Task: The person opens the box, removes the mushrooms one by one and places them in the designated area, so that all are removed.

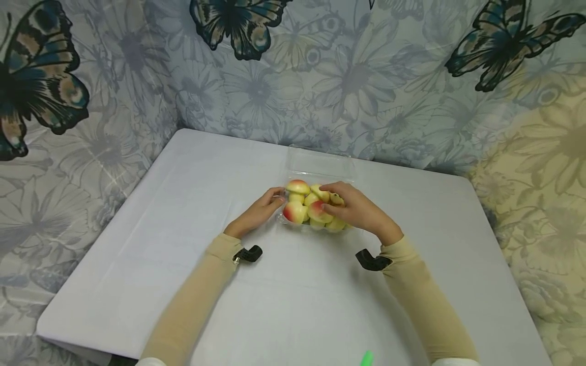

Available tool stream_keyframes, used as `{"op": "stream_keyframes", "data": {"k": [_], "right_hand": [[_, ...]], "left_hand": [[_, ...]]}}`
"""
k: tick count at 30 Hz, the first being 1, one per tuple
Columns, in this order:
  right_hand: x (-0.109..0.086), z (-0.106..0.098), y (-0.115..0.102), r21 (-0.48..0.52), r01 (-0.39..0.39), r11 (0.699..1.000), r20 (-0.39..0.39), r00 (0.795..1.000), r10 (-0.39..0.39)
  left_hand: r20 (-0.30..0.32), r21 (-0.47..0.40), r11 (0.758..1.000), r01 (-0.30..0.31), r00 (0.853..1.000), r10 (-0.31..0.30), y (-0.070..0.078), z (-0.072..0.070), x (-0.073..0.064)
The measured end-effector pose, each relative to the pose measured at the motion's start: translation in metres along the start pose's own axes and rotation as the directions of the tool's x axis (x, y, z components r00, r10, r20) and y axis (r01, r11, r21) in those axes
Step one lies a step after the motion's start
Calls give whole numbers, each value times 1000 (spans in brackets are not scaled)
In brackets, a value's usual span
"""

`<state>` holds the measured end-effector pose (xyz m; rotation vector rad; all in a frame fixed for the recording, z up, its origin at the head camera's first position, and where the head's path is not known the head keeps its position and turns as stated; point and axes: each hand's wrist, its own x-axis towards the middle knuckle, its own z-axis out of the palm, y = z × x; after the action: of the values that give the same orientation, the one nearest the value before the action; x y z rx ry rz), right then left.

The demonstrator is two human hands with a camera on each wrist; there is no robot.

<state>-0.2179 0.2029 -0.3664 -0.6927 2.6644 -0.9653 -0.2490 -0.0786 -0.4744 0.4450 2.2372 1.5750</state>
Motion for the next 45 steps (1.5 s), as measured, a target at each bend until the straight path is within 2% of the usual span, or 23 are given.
{"op": "stream_keyframes", "data": {"k": [7,12,20,31,45], "right_hand": [[0,11,5,-86,42,995,13,999,-41],[-2,15,6,-78,65,995,28,998,-63],[-2,21,8,-117,27,993,62,998,-20],[1,25,8,-193,13,981,40,999,-5],[4,28,9,-258,32,966,9,999,-31]], "left_hand": [[-7,4,1000,13,1000,-13,-2,1,2],[-17,-3,1000,30,999,-30,-2,2,2],[-22,6,1000,18,1000,-18,-3,2,0],[-27,0,1000,-10,1000,10,-2,2,1],[-16,-13,1000,-22,1000,22,-4,2,0]]}}
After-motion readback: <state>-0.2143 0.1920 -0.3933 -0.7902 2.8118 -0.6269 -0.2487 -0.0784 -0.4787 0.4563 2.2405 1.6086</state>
